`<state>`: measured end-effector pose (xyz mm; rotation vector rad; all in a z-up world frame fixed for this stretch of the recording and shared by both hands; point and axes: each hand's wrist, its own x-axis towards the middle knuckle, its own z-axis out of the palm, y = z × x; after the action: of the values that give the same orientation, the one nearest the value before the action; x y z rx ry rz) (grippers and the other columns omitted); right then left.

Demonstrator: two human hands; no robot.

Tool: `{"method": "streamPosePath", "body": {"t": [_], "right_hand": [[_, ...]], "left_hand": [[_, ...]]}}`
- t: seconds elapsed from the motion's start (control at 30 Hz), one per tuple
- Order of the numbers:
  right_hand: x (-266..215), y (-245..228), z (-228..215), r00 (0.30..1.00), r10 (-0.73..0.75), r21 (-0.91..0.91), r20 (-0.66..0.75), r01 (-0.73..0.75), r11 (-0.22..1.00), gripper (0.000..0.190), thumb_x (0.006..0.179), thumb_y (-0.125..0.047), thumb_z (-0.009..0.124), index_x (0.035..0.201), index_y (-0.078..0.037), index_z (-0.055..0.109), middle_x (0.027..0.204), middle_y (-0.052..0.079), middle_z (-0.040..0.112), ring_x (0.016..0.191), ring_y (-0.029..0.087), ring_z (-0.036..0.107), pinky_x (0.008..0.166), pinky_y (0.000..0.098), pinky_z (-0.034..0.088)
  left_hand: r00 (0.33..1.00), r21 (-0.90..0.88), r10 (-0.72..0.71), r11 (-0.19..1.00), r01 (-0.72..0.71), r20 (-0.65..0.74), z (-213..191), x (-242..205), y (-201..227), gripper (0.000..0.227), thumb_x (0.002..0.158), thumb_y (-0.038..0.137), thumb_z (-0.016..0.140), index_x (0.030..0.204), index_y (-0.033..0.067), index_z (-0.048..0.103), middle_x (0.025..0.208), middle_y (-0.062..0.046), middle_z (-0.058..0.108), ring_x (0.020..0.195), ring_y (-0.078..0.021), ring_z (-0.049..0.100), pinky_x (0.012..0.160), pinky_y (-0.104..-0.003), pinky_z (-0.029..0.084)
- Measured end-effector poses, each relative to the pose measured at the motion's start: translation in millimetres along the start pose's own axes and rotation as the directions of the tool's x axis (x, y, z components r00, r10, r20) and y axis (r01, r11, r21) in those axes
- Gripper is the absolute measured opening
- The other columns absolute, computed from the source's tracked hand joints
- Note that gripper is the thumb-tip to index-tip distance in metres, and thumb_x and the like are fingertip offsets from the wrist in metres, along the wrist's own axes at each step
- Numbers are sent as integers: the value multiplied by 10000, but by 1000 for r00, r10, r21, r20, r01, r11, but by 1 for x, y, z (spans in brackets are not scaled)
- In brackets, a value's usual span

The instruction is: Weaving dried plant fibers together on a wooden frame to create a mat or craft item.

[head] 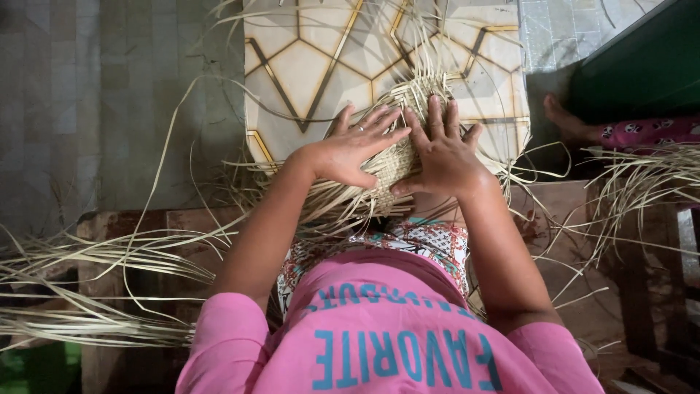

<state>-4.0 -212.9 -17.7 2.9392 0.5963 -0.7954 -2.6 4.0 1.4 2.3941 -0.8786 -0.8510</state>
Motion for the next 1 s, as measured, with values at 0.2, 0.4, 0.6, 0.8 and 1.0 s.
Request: {"method": "streamPosePath", "body": {"t": [0.2, 0.4, 0.6, 0.8, 1.0], "right_hand": [[-20, -19, -13, 1000, 16, 47, 8, -16, 999, 1361, 690, -738, 772, 1654, -213, -33, 1687, 221, -138, 1535, 475, -113, 1149, 764, 37], [-14, -25, 19, 999, 31, 22, -33, -30, 999, 1359, 717, -748, 752, 1647, -233, -95, 1693, 173, -191, 1537, 445, -165, 1170, 709, -43], [-10, -17, 61, 946, -43, -17, -321, 40, 999, 1380, 643, -879, 680, 1661, -207, 35, 1703, 205, -48, 1540, 485, -47, 1151, 745, 5], [-10, -17, 68, 923, -61, -6, -379, 63, 998, 1294, 698, -924, 577, 1659, -183, 128, 1696, 244, 11, 1543, 489, -12, 1148, 755, 10], [-7, -15, 76, 914, -83, -44, -397, 72, 996, 1242, 740, -854, 597, 1663, -183, 110, 1694, 261, 1, 1545, 496, -18, 1151, 758, 5]], "left_hand": [[659, -141, 64, 957, -252, -749, 9, 33, -21, 332, 943, 149, 717, 1264, 91, 659, 1253, -175, 678, 1209, -360, 574, 1045, -495, 449], [676, -353, -319, 931, 92, -665, -1, 104, -29, 184, 926, 204, 709, 789, 177, 590, 758, 33, 618, 674, -101, 526, 607, -254, 462], [759, -537, -566, 769, 346, -321, -41, 120, 7, 858, 870, 309, 814, 1550, 74, 347, 1414, -94, 556, 1138, -203, 608, 913, -341, 527], [779, -611, -586, 707, 357, -222, -52, 133, -1, 761, 827, 198, 837, 1451, 78, 419, 1341, -87, 631, 1147, -234, 653, 907, -379, 554], [846, -789, -503, 587, 182, -179, -54, 126, -7, 378, 810, 79, 810, 1140, 158, 642, 1292, -78, 689, 1198, -214, 678, 983, -348, 525]]}}
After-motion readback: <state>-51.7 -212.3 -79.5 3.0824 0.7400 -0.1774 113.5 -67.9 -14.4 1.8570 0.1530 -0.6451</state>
